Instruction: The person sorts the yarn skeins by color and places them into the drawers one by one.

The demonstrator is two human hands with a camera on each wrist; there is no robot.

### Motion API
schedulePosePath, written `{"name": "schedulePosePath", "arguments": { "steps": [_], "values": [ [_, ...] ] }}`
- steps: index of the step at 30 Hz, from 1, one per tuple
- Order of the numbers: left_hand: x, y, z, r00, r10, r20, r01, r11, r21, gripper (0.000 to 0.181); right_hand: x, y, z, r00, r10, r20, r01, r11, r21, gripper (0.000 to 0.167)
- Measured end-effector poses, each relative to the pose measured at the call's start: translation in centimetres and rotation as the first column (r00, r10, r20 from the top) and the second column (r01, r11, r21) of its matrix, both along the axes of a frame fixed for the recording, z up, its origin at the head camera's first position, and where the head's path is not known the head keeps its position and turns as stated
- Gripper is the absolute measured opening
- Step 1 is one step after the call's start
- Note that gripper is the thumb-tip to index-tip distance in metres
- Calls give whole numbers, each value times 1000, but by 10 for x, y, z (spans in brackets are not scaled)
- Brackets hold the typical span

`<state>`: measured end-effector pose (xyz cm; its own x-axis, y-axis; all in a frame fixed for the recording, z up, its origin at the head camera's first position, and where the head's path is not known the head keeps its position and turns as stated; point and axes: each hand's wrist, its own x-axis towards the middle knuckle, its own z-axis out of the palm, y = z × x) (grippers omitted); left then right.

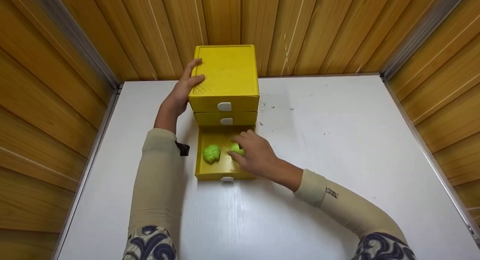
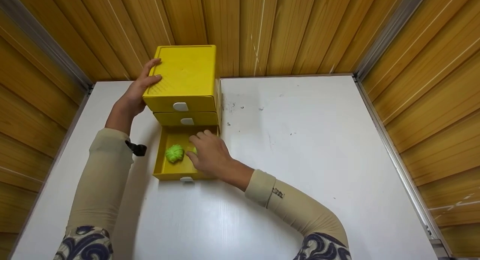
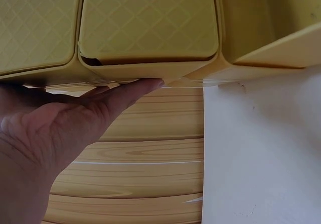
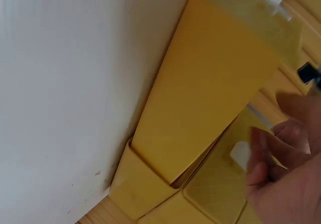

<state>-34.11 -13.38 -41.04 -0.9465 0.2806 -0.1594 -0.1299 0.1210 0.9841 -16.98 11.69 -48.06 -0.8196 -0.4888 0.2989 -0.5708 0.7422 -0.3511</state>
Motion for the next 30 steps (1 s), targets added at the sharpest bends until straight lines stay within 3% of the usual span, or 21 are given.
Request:
{"name": "schedulePosePath", "arguments": {
  "steps": [3, 5, 8, 12, 19, 24, 30],
  "values": [
    [0, 2, 2, 1000, 1, 10, -1, 1000, -3, 61, 23, 1, -3, 992, 50, -112, -65, 989, -132, 19],
    [1, 3, 3, 1000, -1, 15, 1, 1000, -4, 61, 37, 1, -7, 981, 97, -166, -125, 978, -169, 13],
    [2, 4, 2, 1000, -3, 16, 3, 1000, 3, 60, 53, 0, -14, 963, 162, -217, -199, 966, -163, 8],
    [3, 2, 0, 1000, -2, 10, 2, 1000, 12, 60, 66, -6, -27, 946, 185, -267, -212, 974, -76, 10],
    [3, 0, -3, 1000, 0, 24, 0, 1000, 2, 61, 72, -15, -44, 951, 121, -284, -120, 993, 22, 13],
    [3, -1, -3, 1000, 4, 23, -4, 1000, 7, 61, 70, -17, -47, 936, 89, -340, -75, 996, 56, 13],
    [2, 0, 2, 1000, 3, 6, -3, 1000, -12, 62, 65, -16, -52, 930, 69, -362, -73, 997, 3, 15]
  ]
}}
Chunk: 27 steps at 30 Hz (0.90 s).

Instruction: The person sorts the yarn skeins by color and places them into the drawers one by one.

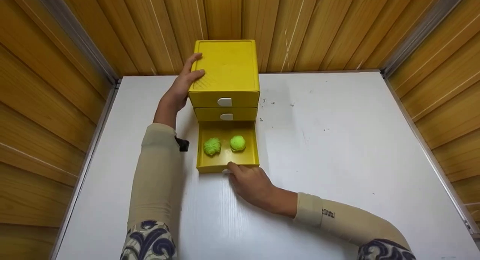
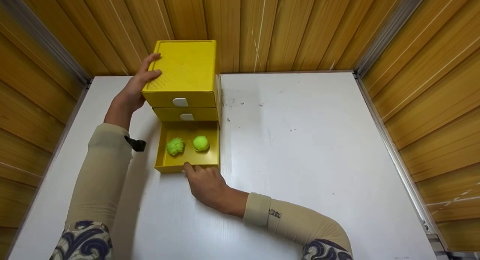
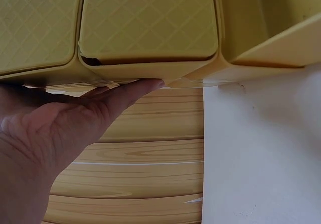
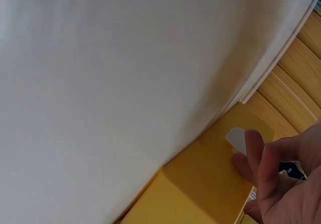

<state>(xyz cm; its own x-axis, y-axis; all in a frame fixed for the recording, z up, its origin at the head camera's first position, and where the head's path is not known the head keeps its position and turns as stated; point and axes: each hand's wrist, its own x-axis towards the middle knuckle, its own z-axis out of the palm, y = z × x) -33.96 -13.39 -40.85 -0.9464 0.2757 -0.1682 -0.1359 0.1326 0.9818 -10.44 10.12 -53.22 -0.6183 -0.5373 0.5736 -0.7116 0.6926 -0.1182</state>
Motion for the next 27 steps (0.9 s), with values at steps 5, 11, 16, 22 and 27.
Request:
{"name": "schedulePosePath", "arguments": {
  "steps": [5, 11, 16, 22, 27],
  "values": [
    [-4, -1, 5, 1000, -5, -5, 5, 1000, 5, 62, -7, -2, -1, 999, -10, 32, 11, 1000, -17, 11],
    [-4, -6, 1, 1000, 5, 1, -5, 1000, 24, 63, -17, -6, -1, 998, -12, 60, 12, 1000, 0, 10],
    [-3, -9, -5, 1000, 13, -3, -13, 999, 30, 62, -29, -13, -1, 996, -34, 86, 33, 999, 4, 17],
    [-2, -11, -7, 1000, 12, -6, -12, 999, 31, 61, -50, -20, 0, 982, -70, 173, 69, 998, 13, 15],
    [-2, -12, -8, 1000, 7, -10, -7, 999, 39, 61, -75, -20, 1, 967, -113, 229, 113, 994, 14, 14]
  ]
}}
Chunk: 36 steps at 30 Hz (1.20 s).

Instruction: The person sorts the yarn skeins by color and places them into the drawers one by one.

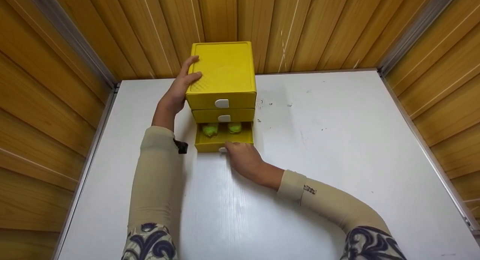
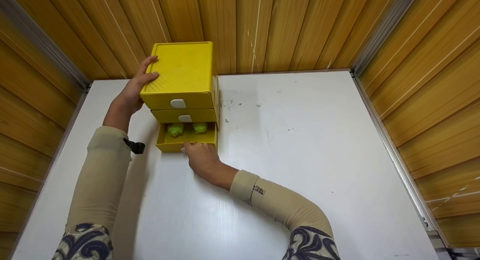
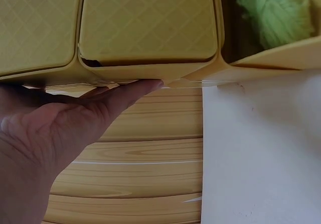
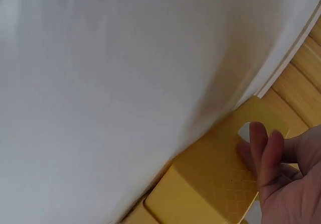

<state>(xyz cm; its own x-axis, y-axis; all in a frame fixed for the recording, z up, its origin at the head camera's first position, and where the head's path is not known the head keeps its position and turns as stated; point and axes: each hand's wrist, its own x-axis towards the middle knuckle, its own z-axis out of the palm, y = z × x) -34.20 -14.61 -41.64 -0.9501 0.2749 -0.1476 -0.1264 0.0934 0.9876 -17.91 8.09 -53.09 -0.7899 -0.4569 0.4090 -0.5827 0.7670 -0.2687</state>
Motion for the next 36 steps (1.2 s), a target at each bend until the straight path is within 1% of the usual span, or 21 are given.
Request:
{"name": "schedulePosePath", "arguments": {
  "steps": [4, 7, 12, 14, 19, 25, 29, 33, 36],
  "values": [
    [0, 0, 0, 1000, 0, 0, 0, 1000, 1, 60, -22, 1, 2, 997, -51, 59, 52, 998, -25, 8],
    [0, 1, 0, 1000, 6, -2, -6, 1000, -4, 60, -33, 2, 4, 993, -66, 102, 68, 997, -20, 6],
    [2, 2, 0, 1000, 10, -4, -10, 1000, -11, 60, -45, 3, 5, 984, -84, 156, 86, 996, -2, 7],
    [2, 2, 0, 1000, 10, -6, -10, 1000, -15, 60, -49, 2, 5, 980, -92, 173, 96, 995, -11, 8],
    [1, 1, 2, 1000, 8, -11, -8, 1000, -22, 61, -57, 0, 4, 977, -102, 186, 110, 994, -30, 7],
    [2, 1, 3, 1000, 12, -1, -12, 1000, -12, 61, -56, 2, 5, 978, -91, 188, 99, 994, -36, 7],
    [3, 0, 2, 1000, 16, 10, -16, 1000, -19, 63, -48, 9, 10, 984, -50, 173, 60, 997, -54, 10],
    [4, -1, 3, 1000, 18, 20, -18, 999, -26, 67, -34, 23, 24, 991, -4, 132, 13, 998, -68, 14],
    [6, -1, 5, 999, 39, 21, -38, 999, -17, 69, -25, 38, 38, 997, -3, 83, 9, 997, -77, 18]
  ]
}}
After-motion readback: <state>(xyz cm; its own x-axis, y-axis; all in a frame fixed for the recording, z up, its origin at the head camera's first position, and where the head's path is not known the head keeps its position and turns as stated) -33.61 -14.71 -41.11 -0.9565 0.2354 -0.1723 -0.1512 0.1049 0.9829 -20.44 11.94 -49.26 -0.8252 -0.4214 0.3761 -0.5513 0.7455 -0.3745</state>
